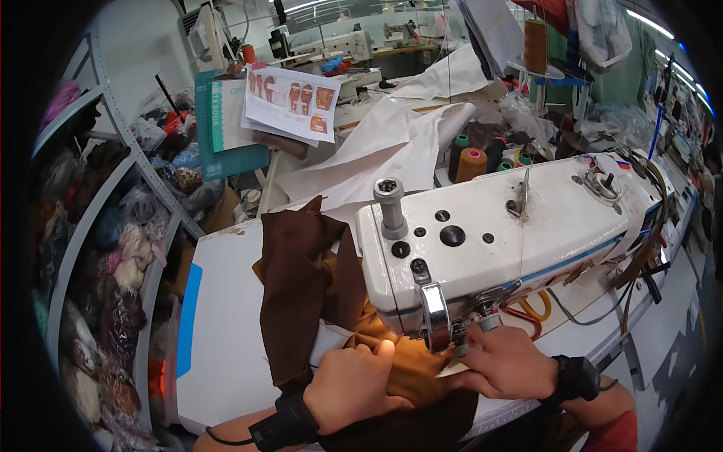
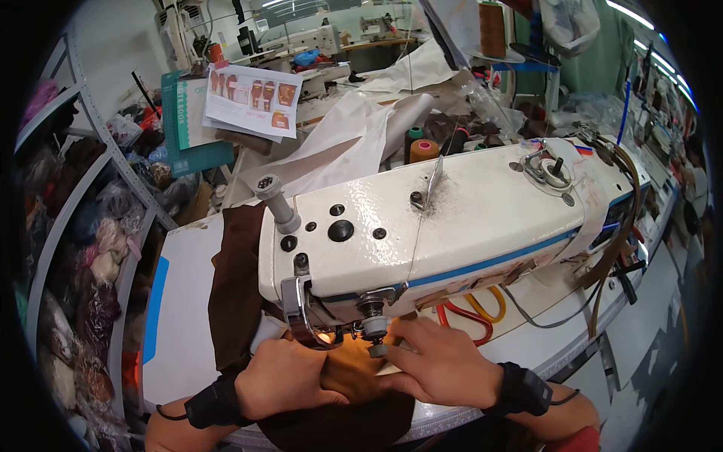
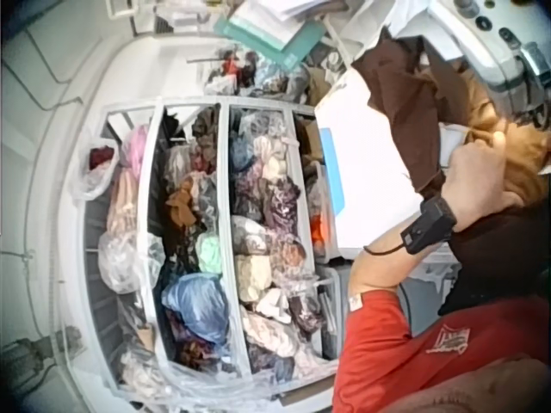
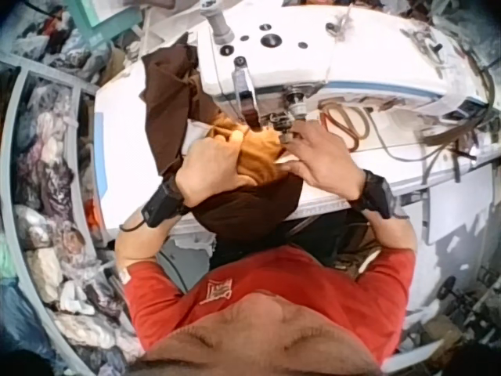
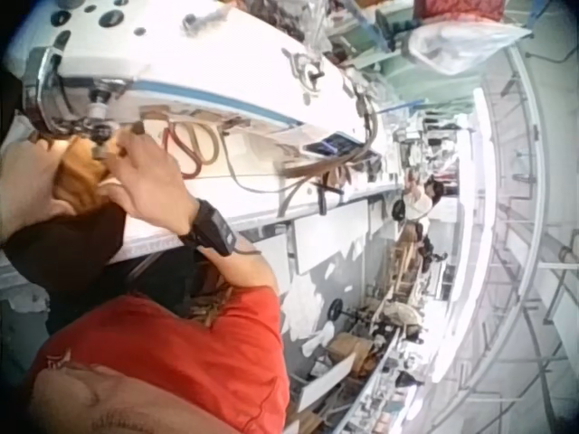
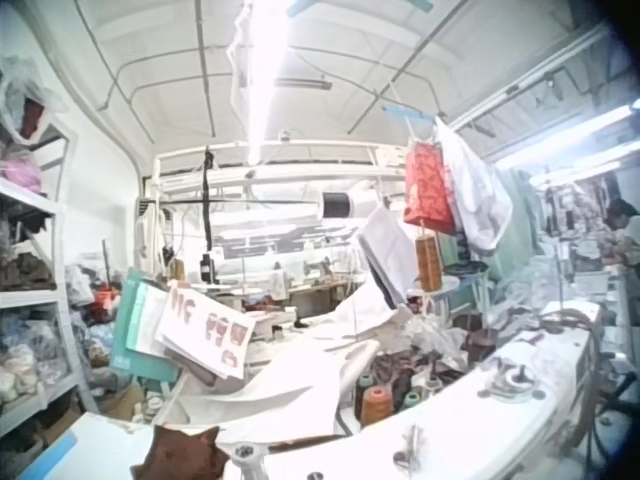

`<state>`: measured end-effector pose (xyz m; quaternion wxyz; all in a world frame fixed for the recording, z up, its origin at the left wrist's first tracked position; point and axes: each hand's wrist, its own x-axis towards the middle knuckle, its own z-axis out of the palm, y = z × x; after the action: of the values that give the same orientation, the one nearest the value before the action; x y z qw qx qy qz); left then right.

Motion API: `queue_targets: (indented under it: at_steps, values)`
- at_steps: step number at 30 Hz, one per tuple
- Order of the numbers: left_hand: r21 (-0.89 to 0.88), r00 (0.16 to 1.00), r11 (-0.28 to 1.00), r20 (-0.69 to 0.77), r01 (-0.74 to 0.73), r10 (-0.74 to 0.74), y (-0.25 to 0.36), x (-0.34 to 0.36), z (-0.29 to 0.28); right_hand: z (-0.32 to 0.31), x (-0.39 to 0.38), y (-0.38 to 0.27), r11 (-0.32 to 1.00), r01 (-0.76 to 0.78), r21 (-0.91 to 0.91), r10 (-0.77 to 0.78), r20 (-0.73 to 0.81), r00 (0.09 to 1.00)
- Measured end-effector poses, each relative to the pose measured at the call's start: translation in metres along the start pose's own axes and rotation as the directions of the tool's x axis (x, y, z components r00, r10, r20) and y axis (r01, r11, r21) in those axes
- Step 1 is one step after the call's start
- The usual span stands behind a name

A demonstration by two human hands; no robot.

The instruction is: Sewing a zipper onto a brown garment using an industrial sewing machine.

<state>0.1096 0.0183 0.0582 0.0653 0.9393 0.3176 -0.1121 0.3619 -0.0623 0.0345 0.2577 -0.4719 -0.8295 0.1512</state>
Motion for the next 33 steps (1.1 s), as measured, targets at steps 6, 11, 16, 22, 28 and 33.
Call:
queue_targets:
  at_steps: [6,11,16,22,28,33]
  values:
    - [-0.024,0.976,0.999,-0.214,0.033,-0.038,-0.023,0.004,0.020,0.014,0.004,0.014,0.882,-0.063,-0.467,0.043,-0.051,0.998]
    - [-0.049,0.962,0.999,-0.272,-0.008,-0.006,-0.029,0.007,0.019,-0.002,-0.001,0.001,0.917,0.015,-0.399,-0.005,0.025,1.000]
    - [0.080,0.969,0.997,-0.244,0.000,0.020,-0.020,0.005,0.014,0.025,-0.008,-0.009,0.918,0.397,0.028,-0.397,0.107,0.911]
    - [0.157,0.991,0.988,-0.128,-0.005,0.025,-0.013,-0.002,0.009,0.005,-0.023,0.021,0.949,0.126,0.291,-0.149,0.061,0.987]
    - [0.122,0.985,0.992,-0.164,-0.033,0.053,-0.010,-0.011,-0.003,-0.007,-0.031,-0.003,0.989,0.147,0.029,-0.140,-0.163,0.977]
    - [-0.031,0.831,0.952,-0.497,-0.304,0.249,-0.004,-0.045,-0.003,-0.046,-0.082,0.028,0.906,-0.315,-0.283,0.203,-0.365,0.909]
